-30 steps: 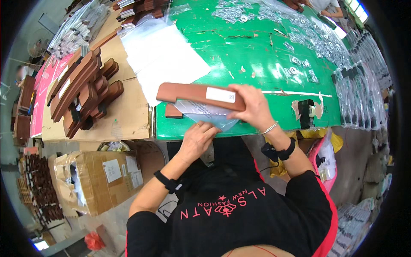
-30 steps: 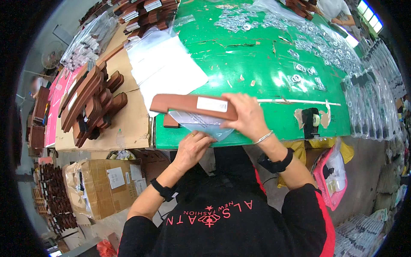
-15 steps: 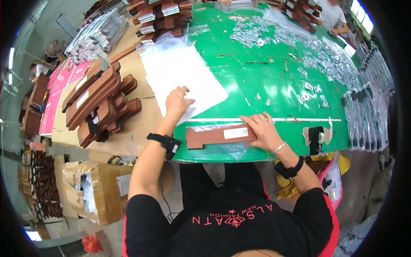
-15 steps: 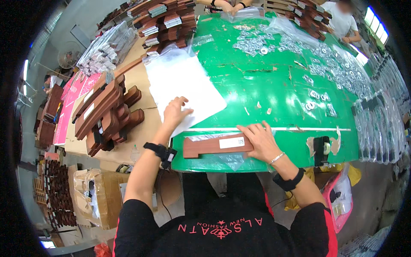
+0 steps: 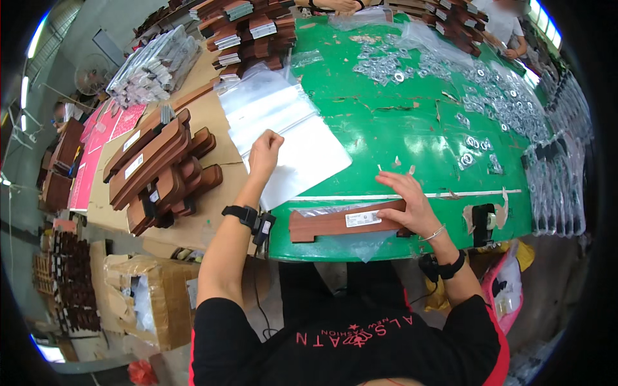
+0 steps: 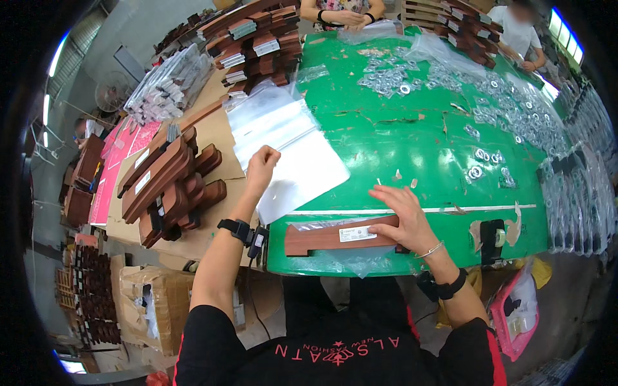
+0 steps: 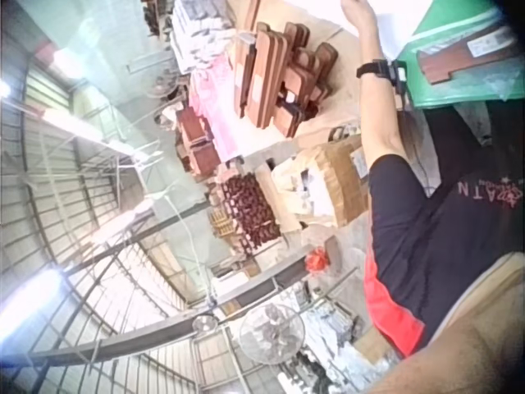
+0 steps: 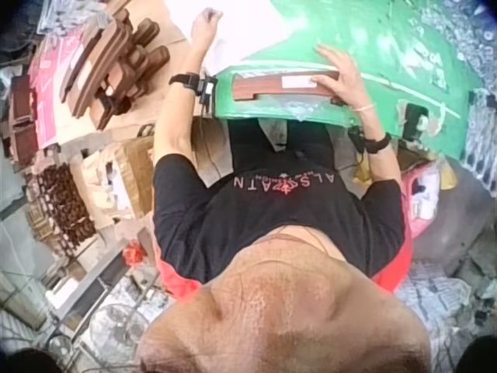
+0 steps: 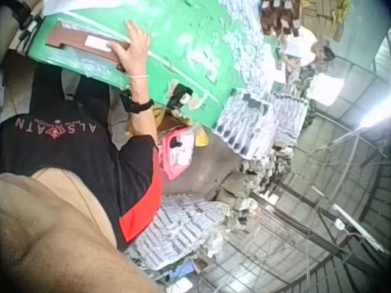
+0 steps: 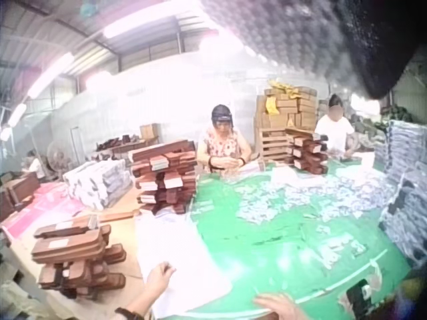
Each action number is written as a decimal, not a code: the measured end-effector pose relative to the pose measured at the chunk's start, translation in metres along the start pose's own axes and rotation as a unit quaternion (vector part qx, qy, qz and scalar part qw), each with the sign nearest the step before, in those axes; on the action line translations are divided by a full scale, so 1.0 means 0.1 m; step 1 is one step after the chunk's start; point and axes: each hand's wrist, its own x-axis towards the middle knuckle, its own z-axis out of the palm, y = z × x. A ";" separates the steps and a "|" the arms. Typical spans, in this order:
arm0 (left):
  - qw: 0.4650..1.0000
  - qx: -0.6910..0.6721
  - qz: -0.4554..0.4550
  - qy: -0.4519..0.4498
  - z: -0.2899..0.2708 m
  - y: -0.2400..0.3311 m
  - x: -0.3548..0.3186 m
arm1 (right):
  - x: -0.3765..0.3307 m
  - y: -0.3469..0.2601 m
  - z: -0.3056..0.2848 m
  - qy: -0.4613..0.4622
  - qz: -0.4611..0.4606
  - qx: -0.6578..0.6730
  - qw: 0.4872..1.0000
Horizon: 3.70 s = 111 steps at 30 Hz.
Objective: The recorder is placing wooden furniture arms into plastic sleeves and sealing them with tape at a workbench.
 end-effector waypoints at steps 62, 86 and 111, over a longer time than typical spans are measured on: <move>0.959 0.211 0.164 0.095 -0.48 -0.41 0.40 | 0.02 0.04 0.03 0.015 0.073 0.125 0.989; 0.983 0.086 0.041 -0.159 0.13 -0.25 -0.30 | -0.10 -0.16 0.02 0.027 0.041 0.148 0.988; 0.842 -0.512 -0.125 0.117 -0.41 0.39 -1.99 | 0.54 -0.72 1.42 0.042 0.125 0.525 0.841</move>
